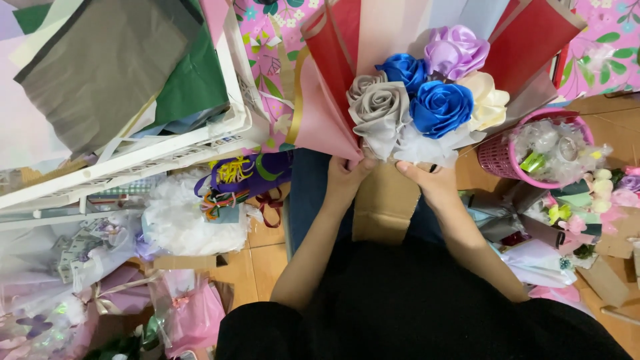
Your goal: Wrapping a bouquet of artificial flowers with decorative pink paper and securing it with tape.
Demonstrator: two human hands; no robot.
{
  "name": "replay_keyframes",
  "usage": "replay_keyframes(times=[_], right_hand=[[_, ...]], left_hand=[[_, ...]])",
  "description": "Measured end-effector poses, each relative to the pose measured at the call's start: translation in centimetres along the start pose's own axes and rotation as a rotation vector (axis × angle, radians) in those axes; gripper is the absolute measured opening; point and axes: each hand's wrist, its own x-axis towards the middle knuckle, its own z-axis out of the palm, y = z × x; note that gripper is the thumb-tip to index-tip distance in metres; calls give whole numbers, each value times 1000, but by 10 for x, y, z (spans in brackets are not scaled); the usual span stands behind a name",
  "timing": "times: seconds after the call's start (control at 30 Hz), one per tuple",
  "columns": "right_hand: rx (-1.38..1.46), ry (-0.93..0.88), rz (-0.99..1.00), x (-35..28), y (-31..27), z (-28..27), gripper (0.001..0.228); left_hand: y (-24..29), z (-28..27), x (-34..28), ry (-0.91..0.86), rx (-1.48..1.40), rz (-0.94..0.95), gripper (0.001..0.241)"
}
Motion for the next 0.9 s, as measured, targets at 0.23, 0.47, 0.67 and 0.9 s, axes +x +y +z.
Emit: replay_keyframes(times=[0.23, 0.47, 0.67, 0.9], right_hand=[[110, -17, -25, 9, 64, -35, 55], [147, -12, 12, 8, 54, -25, 53], [151, -6, 20, 12, 94, -40, 50], [125, -12, -37, 7, 29, -13, 53]], left_hand=[[46, -3, -8, -64, -22, 11, 43], [87, 24, -19, -25, -167, 26, 7], [71, 24, -19, 25, -220, -27, 12], [148, 17, -19, -59, -9, 10, 22]])
